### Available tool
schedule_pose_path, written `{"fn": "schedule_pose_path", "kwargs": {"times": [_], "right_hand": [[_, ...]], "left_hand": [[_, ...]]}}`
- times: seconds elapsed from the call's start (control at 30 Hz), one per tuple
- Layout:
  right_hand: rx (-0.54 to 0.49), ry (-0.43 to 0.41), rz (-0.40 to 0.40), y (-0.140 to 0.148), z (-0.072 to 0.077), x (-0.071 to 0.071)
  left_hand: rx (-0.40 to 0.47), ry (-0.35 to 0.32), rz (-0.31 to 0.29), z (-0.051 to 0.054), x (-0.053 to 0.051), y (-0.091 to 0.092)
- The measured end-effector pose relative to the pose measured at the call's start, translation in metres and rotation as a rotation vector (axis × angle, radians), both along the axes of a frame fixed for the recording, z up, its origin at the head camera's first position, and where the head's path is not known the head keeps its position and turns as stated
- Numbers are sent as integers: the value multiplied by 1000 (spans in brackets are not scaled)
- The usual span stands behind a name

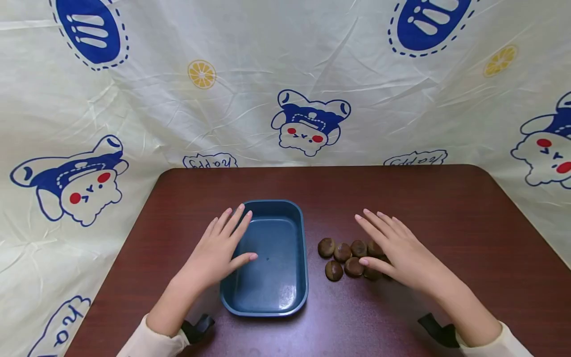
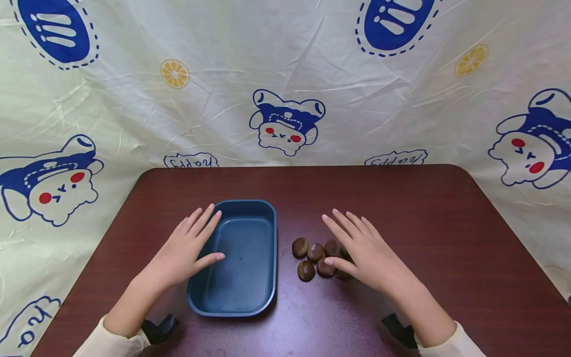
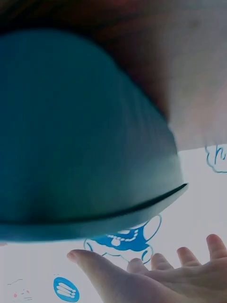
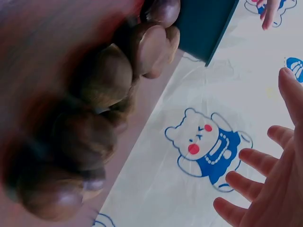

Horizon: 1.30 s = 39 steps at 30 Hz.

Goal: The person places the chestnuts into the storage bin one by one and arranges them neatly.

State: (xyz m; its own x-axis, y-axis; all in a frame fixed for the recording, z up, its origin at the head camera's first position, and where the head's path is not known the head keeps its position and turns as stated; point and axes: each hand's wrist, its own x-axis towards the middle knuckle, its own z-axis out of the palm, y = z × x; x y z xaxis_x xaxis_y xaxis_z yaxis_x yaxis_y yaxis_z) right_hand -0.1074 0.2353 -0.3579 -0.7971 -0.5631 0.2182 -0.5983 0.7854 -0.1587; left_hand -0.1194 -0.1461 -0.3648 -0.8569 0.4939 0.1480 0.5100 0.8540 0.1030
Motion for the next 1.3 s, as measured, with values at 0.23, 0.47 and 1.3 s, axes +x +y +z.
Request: {"fn": "schedule_pose_path", "kwargs": {"times": [0.23, 0.47, 1.3], "right_hand": [[-54, 23, -51, 15, -6, 6], [-120, -56, -143, 32, -12, 13], [-244, -230, -247, 75, -56, 25]], "left_hand": [[104, -43, 66, -11, 2, -17], [319, -204, 163, -23, 7, -27], [1230, -698, 292, -59, 16, -29]]}}
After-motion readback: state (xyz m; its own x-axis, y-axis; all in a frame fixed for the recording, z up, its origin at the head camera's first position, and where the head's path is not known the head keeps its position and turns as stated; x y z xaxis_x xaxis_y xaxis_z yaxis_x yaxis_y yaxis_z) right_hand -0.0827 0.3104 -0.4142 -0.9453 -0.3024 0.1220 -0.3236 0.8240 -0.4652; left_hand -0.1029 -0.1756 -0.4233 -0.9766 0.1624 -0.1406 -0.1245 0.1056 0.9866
